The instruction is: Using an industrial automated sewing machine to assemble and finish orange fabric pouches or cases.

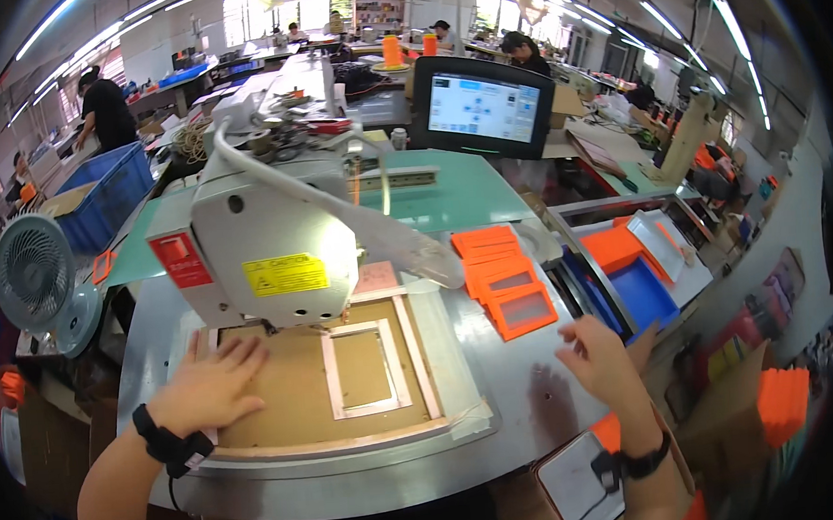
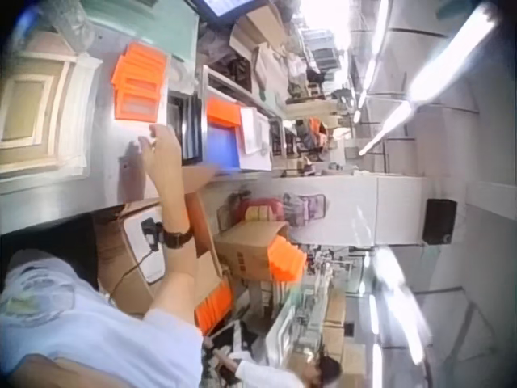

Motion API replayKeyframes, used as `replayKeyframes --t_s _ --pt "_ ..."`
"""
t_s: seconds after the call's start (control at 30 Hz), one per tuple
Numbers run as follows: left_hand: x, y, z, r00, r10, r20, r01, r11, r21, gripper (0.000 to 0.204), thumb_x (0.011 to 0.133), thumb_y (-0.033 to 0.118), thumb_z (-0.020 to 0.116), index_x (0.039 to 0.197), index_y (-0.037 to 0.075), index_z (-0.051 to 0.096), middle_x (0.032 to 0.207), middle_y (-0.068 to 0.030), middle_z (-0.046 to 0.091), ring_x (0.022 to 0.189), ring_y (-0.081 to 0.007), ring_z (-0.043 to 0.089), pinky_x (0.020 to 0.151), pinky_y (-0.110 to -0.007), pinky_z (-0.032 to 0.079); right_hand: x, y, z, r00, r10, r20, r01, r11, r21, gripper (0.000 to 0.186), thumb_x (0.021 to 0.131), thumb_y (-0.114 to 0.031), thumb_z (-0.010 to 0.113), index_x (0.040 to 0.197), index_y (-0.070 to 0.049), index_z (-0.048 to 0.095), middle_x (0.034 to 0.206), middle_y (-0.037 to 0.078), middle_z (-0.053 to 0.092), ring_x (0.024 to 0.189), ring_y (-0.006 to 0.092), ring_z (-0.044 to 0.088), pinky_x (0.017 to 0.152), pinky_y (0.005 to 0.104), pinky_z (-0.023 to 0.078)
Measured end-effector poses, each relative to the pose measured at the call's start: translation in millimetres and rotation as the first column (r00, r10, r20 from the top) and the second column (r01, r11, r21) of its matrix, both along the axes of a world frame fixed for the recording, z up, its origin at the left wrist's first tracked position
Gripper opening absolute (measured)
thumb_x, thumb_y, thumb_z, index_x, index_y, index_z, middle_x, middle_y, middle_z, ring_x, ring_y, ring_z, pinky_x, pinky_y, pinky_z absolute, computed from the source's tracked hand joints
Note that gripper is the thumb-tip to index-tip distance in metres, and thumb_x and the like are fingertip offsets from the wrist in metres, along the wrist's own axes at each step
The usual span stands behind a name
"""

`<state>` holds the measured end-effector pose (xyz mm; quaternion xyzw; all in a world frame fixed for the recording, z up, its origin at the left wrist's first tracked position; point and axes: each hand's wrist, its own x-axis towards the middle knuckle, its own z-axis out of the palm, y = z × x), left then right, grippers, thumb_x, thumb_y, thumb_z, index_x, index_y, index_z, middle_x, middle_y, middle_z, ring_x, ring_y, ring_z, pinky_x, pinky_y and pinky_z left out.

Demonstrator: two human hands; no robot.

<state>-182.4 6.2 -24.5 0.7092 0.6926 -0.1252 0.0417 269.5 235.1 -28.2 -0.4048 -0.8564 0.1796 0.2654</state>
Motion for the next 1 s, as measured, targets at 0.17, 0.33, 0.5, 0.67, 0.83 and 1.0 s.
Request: replayKeyframes --t_s 0.17,0.33,0.5,0.67,0.83,1.0 --pt "-15 4 2 0.977 0.189 0.095 -0.195 0.978 0.067 0.073 0.089 0.045 0.062 0.148 0.007 0.038 0.155 -0.014 0.038 0.145 -0.0331 0.031 0.116 -0.068 0.013 -12 86 -33 0.967 -0.177 0.185 0.165 0.983 0.079 0.045 0.081 -0.029 0.077 0.112 0.0 0.06 0.103 0.014 0.061 0.082 0.0273 0.061 0.072 0.0376 0.05" --pt "5 -3 28 0.963 0.213 0.164 -0.218 0.976 0.015 0.076 0.084 0.034 0.07 0.148 0.006 0.039 0.156 -0.0199 0.033 0.145 -0.0419 0.028 0.115 -0.067 0.019 -27 81 -30 0.928 -0.205 0.31 0.188 0.978 0.086 0.052 0.077 -0.04 0.08 0.105 -0.002 0.059 0.103 0.015 0.059 0.093 0.0351 0.061 0.078 0.0436 0.049" --pt "21 -7 29 0.971 0.021 0.236 -0.025 1.0 0.012 0.077 0.087 0.038 0.067 0.149 0.005 0.036 0.156 -0.0253 0.029 0.144 -0.0481 0.026 0.114 -0.066 0.023 -38 66 -21 0.897 -0.282 0.34 0.242 0.957 0.158 0.051 0.076 -0.041 0.08 0.102 -0.002 0.059 0.101 0.014 0.059 0.096 0.0352 0.062 0.078 0.0443 0.05" --pt "41 24 7 0.957 -0.086 0.277 0.083 0.996 0.022 0.077 0.093 0.047 0.06 0.151 0.004 0.033 0.156 -0.0227 0.031 0.147 -0.0401 0.025 0.114 -0.066 0.026 -39 66 -29 0.883 -0.309 0.353 0.222 0.938 0.265 0.048 0.076 -0.039 0.08 0.1 -0.002 0.06 0.1 0.014 0.06 0.094 0.0352 0.063 0.076 0.0438 0.05" --pt "38 53 0 0.952 -0.098 0.292 0.113 0.993 -0.037 0.088 0.092 0.055 0.056 0.155 0.005 0.022 0.163 -0.0188 0.018 0.15 -0.0354 0.021 0.113 -0.067 0.024 -28 78 -37 0.918 -0.287 0.273 0.254 0.955 0.151 0.043 0.076 -0.032 0.081 0.098 -0.004 0.058 0.101 0.016 0.061 0.094 0.0368 0.063 0.077 0.0459 0.05" --pt "17 46 -10 0.946 0.025 0.324 -0.005 0.998 -0.062 0.093 0.09 0.056 0.059 0.156 0.006 0.018 0.164 -0.0145 0.017 0.15 -0.0327 0.022 0.115 -0.067 0.017 -43 67 -27 0.91 -0.31 0.274 0.274 0.948 0.162 0.04 0.076 -0.026 0.08 0.099 -0.003 0.056 0.1 0.016 0.061 0.095 0.038 0.061 0.079 0.0457 0.048"
